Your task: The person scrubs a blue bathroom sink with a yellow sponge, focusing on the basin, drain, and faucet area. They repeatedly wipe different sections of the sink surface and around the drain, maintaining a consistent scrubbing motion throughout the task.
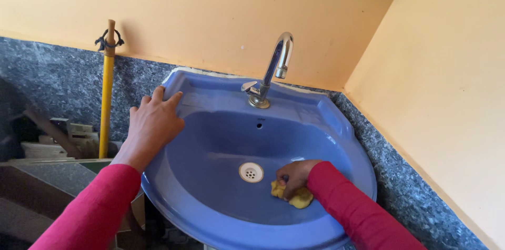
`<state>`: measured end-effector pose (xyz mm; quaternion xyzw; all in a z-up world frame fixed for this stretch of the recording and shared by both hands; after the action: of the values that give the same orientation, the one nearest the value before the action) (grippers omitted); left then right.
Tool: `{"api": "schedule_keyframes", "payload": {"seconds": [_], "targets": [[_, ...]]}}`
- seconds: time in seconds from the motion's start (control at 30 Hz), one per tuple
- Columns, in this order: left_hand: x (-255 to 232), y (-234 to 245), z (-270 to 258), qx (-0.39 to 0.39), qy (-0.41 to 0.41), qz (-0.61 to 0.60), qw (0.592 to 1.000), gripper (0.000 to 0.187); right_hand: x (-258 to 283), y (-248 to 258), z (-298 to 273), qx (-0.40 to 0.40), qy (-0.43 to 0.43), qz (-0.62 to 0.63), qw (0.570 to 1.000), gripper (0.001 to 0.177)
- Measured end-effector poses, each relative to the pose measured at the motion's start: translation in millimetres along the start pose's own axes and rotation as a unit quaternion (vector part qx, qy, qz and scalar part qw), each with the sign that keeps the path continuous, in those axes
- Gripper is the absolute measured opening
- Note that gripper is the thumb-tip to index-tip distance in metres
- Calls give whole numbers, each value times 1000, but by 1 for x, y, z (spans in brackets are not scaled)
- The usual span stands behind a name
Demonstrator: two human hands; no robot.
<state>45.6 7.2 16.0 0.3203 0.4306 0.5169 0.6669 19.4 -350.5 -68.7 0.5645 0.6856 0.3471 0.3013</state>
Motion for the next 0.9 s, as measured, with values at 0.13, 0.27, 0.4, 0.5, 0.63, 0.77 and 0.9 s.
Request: {"api": "schedule_keyframes", "payload": {"seconds": [0.13,0.27,0.4,0.5,0.63,0.77,0.9], "targets": [[0,-1,1,10,6,3,1000,74,-12,20,0,-171,-75,-104,977,44],[0,0,-1,5,0,5,1000,74,-21,30,3,-334,-57,-117,934,47],[-1,2,-1,10,-3,8,1000,74,-20,49,-5,-506,-37,-80,858,46],[-1,2,-1,14,-2,20,1000,73,-22,59,-15,-571,-49,-16,820,48],[-2,0,-1,8,-5,23,1000,72,-23,65,-22,-616,-54,32,785,59],[-6,-3,0,6,-18,50,999,73,-16,68,-12,-584,-44,128,800,57],[-10,-2,-2,-29,-48,89,994,68,9,78,7,-572,26,181,800,53]]}}
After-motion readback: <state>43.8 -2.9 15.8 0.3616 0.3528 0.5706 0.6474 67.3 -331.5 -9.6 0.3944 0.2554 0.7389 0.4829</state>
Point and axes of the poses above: each hand's wrist, its own z-axis towards the middle knuckle, its own y-axis out of the back of the hand, x = y × z, the point moved 4 cm from there along z, towards the middle knuckle, and after that the axes turned 3 degrees about z, right-handed, at the moved point
